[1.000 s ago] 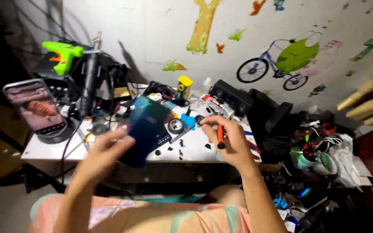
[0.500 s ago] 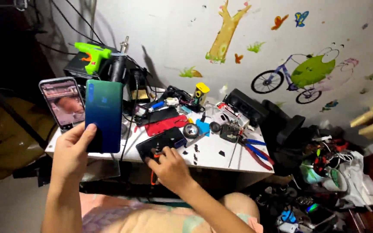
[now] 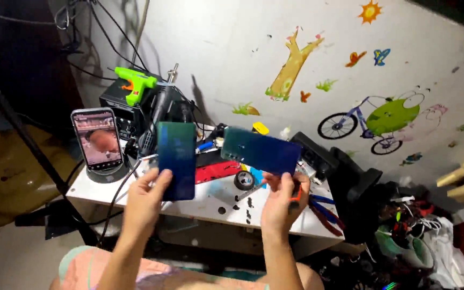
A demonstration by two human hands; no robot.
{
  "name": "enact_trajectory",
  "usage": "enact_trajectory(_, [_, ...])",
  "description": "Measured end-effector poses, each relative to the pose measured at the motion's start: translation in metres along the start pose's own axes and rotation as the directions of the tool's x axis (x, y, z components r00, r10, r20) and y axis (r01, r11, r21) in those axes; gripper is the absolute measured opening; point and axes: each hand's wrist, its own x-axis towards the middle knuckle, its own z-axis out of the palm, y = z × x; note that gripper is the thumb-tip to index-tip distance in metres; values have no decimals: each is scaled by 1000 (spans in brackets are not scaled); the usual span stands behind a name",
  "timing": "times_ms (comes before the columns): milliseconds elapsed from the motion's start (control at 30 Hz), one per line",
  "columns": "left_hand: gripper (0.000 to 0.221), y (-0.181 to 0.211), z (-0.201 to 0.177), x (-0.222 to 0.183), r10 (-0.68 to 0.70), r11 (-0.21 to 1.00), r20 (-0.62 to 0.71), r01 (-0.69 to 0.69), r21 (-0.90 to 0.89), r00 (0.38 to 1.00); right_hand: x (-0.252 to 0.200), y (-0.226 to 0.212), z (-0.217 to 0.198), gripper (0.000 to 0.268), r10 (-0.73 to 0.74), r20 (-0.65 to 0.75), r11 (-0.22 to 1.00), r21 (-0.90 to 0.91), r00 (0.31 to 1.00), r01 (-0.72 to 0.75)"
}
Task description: Disassembling a smartphone by removing screws and the back plate to access internal components for repair.
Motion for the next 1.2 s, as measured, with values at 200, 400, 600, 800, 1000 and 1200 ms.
enact_trajectory(200, [31,3,44,-22,-107,986,85,117,-116,991,-15,24,-12,34,323,-16,919,244,946,-309])
enact_trajectory(400, [36,21,59,-30,-225,962,144,243,-121,964,-45,23,-1,18,397,-41,915,95,917,-392])
enact_trajectory(600, [51,22,65,-28,-366,865,195,410,-288,910,-66,47,-13,23,471,-45,881,64,881,-468])
enact_trajectory(800, [50,19,64,-26,-393,859,205,437,-267,897,-85,58,-17,20,530,-3,845,89,848,-527])
enact_trajectory(1000, [47,8,65,-20,-420,842,207,465,-275,884,-94,60,-15,21,573,-58,815,152,818,-560])
enact_trajectory(1200, [43,17,65,-19,-417,810,235,476,-344,878,-101,31,11,21,719,-149,695,156,679,-702])
